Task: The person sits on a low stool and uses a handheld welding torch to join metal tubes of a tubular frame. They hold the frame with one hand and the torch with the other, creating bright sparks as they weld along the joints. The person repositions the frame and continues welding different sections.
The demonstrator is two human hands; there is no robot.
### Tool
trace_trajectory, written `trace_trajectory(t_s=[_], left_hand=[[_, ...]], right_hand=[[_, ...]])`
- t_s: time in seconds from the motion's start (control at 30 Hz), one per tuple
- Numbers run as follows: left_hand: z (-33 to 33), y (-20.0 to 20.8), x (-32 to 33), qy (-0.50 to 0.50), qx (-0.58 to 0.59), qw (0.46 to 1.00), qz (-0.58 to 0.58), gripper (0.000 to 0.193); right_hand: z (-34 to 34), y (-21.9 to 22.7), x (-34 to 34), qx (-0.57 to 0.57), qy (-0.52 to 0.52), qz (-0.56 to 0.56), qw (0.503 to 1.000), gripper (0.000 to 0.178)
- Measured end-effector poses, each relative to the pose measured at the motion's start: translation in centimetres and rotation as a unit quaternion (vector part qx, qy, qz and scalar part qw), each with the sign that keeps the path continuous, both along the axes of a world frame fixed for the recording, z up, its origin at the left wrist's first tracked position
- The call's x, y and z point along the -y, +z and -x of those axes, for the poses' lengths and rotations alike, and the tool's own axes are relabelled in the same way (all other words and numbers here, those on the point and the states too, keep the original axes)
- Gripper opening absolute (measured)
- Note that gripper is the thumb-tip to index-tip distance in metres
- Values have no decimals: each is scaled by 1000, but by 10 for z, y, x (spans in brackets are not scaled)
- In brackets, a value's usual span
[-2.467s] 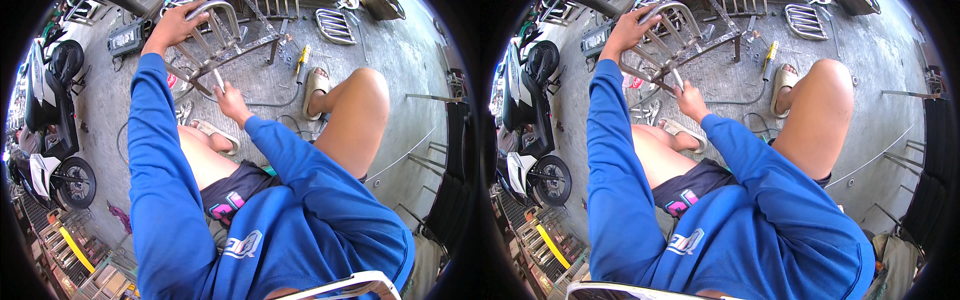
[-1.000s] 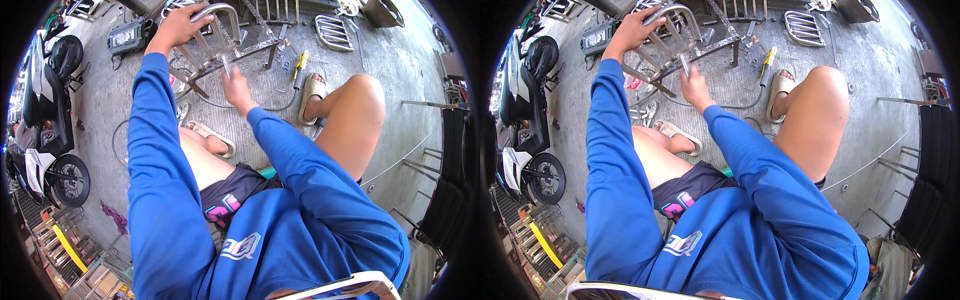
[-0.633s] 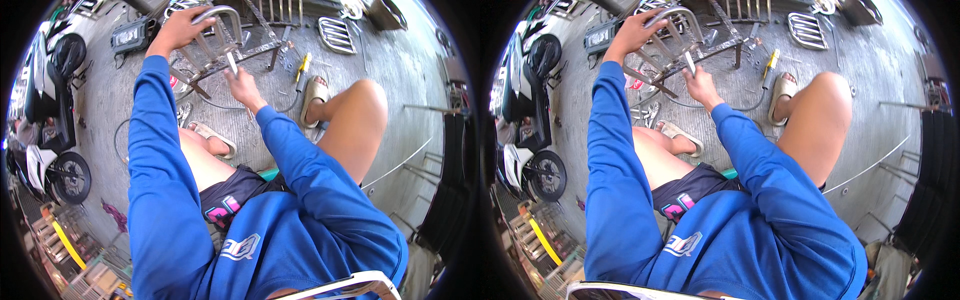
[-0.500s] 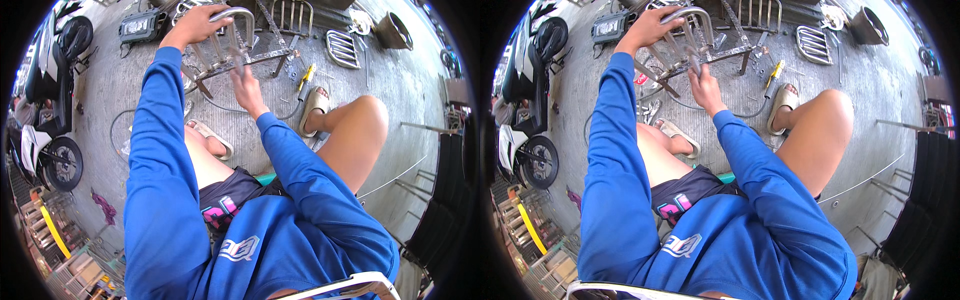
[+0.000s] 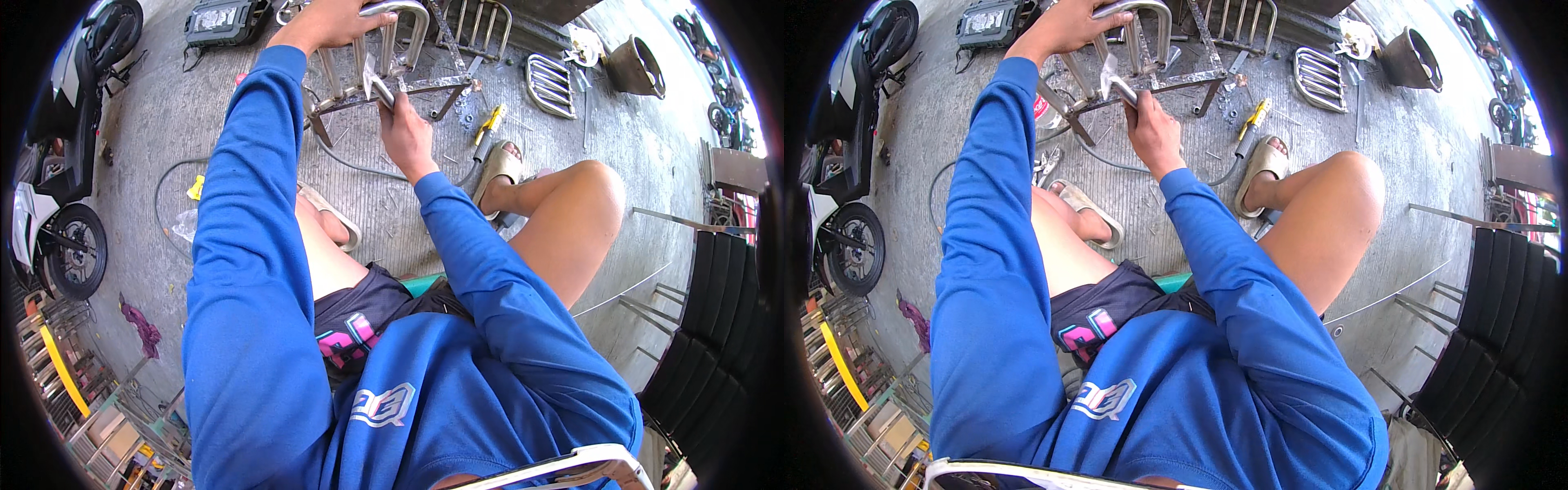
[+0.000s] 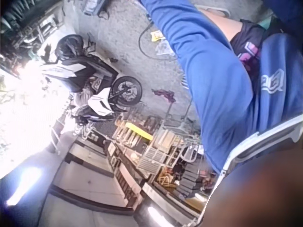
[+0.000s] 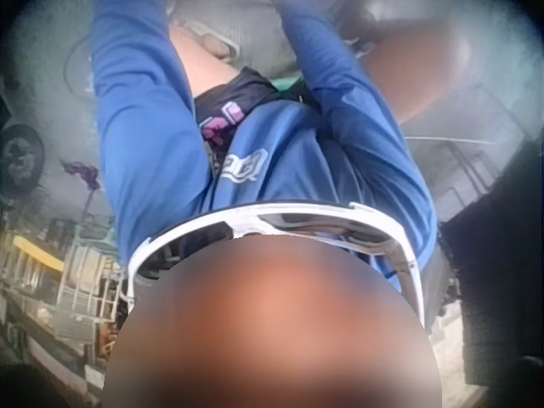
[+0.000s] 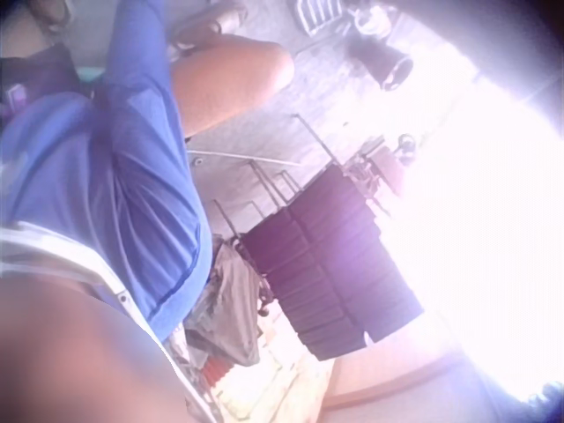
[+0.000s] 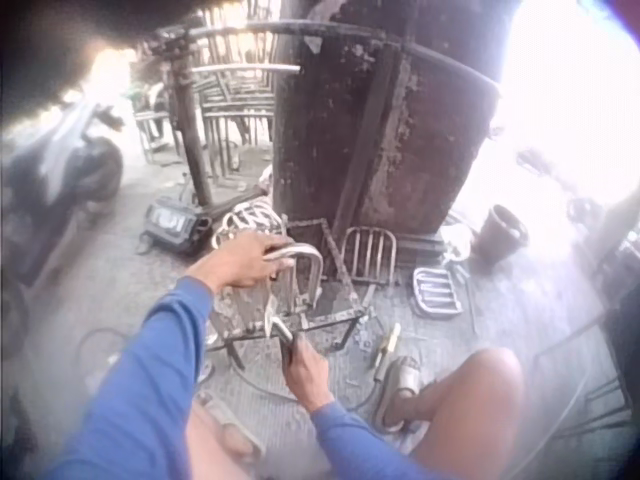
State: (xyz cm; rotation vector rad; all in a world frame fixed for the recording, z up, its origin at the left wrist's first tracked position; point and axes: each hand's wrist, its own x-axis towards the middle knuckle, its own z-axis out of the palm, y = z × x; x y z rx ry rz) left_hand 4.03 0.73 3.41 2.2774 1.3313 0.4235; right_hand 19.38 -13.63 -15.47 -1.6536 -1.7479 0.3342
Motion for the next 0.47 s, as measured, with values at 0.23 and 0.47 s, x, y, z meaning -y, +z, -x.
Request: trace_trajectory(t_s=[0.23,0.47], left_hand=[[-3,5,4,-11,3,1000,19,44],[11,-16,-11,-93,-1,991,-95,53]], right_hand=[[-11,-4,3,-91,16,-21,996,36],[-18,9,14,-290,-71,66,952,48]])
